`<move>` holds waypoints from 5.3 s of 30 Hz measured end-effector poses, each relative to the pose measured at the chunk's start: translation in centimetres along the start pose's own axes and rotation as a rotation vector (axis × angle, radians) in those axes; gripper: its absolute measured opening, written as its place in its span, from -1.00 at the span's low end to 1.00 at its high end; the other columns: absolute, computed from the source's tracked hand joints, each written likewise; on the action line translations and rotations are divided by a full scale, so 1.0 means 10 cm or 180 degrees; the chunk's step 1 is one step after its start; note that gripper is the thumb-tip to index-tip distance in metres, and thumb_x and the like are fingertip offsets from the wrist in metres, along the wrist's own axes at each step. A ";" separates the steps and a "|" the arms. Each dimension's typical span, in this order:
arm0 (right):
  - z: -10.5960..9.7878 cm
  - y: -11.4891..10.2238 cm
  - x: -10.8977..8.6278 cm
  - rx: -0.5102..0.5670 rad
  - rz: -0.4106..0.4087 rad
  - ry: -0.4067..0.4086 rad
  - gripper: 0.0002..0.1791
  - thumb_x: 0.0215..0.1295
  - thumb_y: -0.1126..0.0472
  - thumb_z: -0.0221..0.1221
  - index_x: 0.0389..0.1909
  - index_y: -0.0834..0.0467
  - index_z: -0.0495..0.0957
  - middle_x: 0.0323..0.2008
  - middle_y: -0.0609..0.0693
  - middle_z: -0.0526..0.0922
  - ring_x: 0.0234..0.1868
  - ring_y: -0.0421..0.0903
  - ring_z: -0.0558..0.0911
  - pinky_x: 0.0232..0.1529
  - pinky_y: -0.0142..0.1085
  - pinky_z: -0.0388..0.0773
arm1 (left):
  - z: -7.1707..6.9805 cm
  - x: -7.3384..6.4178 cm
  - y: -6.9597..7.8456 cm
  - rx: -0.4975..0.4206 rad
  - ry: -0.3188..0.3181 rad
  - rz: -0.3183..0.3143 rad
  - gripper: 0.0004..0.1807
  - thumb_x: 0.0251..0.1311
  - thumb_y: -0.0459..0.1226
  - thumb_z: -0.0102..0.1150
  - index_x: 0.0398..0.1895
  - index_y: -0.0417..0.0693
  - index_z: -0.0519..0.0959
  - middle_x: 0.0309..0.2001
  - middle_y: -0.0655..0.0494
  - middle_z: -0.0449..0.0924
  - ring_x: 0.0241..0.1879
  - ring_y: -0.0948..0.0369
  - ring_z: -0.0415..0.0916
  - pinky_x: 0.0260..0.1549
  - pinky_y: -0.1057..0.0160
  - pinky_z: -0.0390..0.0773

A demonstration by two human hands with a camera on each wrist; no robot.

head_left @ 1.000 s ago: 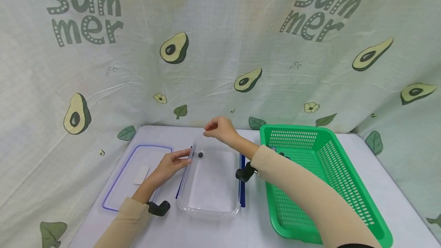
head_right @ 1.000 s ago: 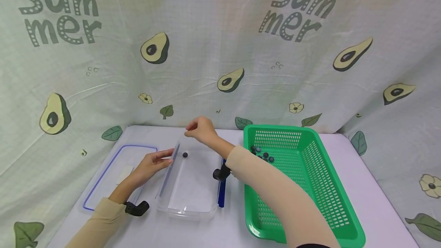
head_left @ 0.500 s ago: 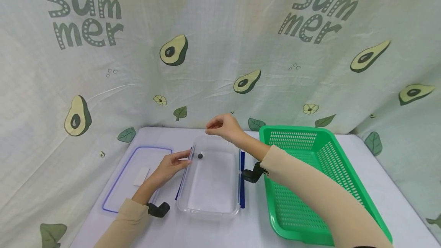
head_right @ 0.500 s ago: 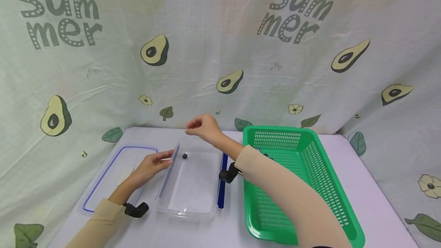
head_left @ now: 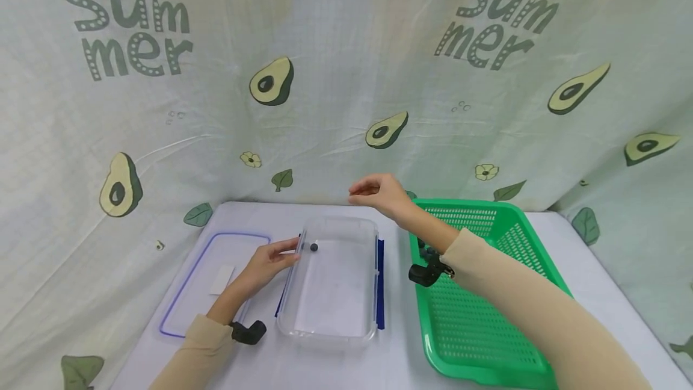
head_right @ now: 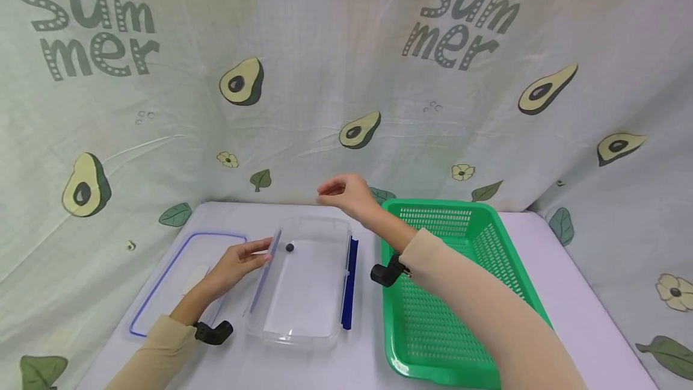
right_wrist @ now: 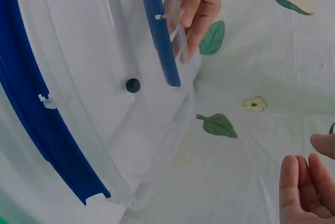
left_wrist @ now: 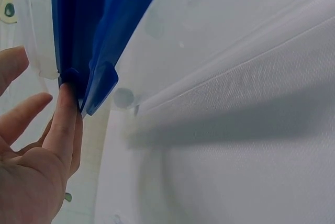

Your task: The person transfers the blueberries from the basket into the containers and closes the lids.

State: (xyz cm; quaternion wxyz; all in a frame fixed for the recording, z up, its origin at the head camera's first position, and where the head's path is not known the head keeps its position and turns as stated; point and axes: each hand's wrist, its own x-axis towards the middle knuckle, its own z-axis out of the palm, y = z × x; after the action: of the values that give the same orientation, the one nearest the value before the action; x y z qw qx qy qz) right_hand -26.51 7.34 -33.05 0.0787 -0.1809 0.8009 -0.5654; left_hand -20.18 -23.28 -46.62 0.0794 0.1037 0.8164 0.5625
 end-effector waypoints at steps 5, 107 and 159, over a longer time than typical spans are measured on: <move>-0.17 0.07 -0.06 0.0024 0.0045 0.0053 -0.74 0.26 0.29 0.36 -0.08 0.31 0.67 -0.15 0.11 0.72 -0.13 -0.06 0.68 -0.03 -0.26 0.62 | 0.00 -0.02 -0.02 0.0019 0.0009 -0.0069 -0.38 0.34 -0.17 0.26 0.39 -0.25 0.39 0.35 -0.21 0.39 0.21 -0.06 0.49 0.19 0.06 0.48; -1.02 1.91 -1.06 -0.0943 0.0768 0.0721 -0.75 0.23 0.39 0.33 -0.11 0.46 0.63 -0.29 0.21 0.71 -0.25 0.10 0.68 -0.24 -0.12 0.67 | -0.02 0.02 -0.03 -0.0123 -0.0053 -0.0104 -0.36 0.34 -0.17 0.26 0.41 -0.26 0.35 0.37 -0.24 0.35 0.24 -0.08 0.45 0.19 0.14 0.48; -1.34 1.21 -0.85 -0.0861 0.0658 0.1201 -0.65 0.34 0.26 0.26 0.04 0.41 0.60 0.12 0.37 0.56 0.12 0.28 0.57 0.04 0.04 0.58 | -0.01 0.04 -0.04 -0.0141 -0.0035 -0.0140 -0.36 0.33 -0.15 0.28 0.41 -0.21 0.37 0.37 -0.19 0.36 0.25 -0.05 0.45 0.19 0.16 0.48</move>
State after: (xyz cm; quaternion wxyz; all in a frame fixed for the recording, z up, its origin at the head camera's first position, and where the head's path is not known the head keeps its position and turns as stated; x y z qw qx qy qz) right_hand -25.53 25.93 -40.34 -0.0397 0.0018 0.8840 -0.4659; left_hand -20.62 -23.43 -46.99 0.0986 0.0871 0.8054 0.5779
